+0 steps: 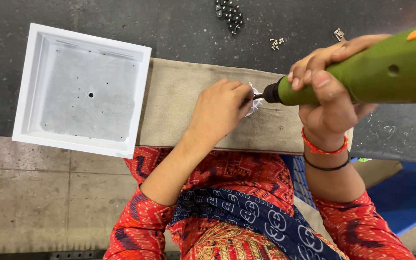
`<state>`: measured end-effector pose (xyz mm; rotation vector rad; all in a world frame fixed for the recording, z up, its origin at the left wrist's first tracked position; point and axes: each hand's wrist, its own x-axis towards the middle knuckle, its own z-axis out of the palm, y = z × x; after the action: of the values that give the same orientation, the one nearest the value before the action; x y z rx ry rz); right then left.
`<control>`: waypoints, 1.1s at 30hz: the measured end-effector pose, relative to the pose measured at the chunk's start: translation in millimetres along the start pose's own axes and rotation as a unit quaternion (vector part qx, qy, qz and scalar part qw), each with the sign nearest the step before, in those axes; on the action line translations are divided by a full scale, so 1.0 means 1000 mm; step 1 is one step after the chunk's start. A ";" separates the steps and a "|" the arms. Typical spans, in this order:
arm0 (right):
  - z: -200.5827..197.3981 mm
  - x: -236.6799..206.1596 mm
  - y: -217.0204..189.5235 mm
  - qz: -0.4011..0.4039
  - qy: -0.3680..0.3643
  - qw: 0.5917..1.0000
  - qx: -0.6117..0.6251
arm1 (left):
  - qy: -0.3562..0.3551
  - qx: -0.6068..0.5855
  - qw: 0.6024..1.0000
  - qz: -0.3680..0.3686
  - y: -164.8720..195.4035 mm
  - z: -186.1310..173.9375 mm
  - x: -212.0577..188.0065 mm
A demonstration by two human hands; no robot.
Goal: The person assembles white plastic lamp holder components at a workbench. They hold a ribbed plastic holder in one hand, position small screws and metal clips, and drive the screws with a green electric screwdriver, completing one holder after another and setting finished units aside.
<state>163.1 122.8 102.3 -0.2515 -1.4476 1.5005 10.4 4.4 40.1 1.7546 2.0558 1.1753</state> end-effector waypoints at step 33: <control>0.001 0.009 -0.006 0.018 -0.010 0.999 0.037 | 0.047 -0.097 0.992 -0.062 -0.017 0.035 -0.017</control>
<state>161.2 127.6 112.3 -0.2192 -1.4059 1.5864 23.4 5.1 -0.1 1.4888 1.9913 1.3914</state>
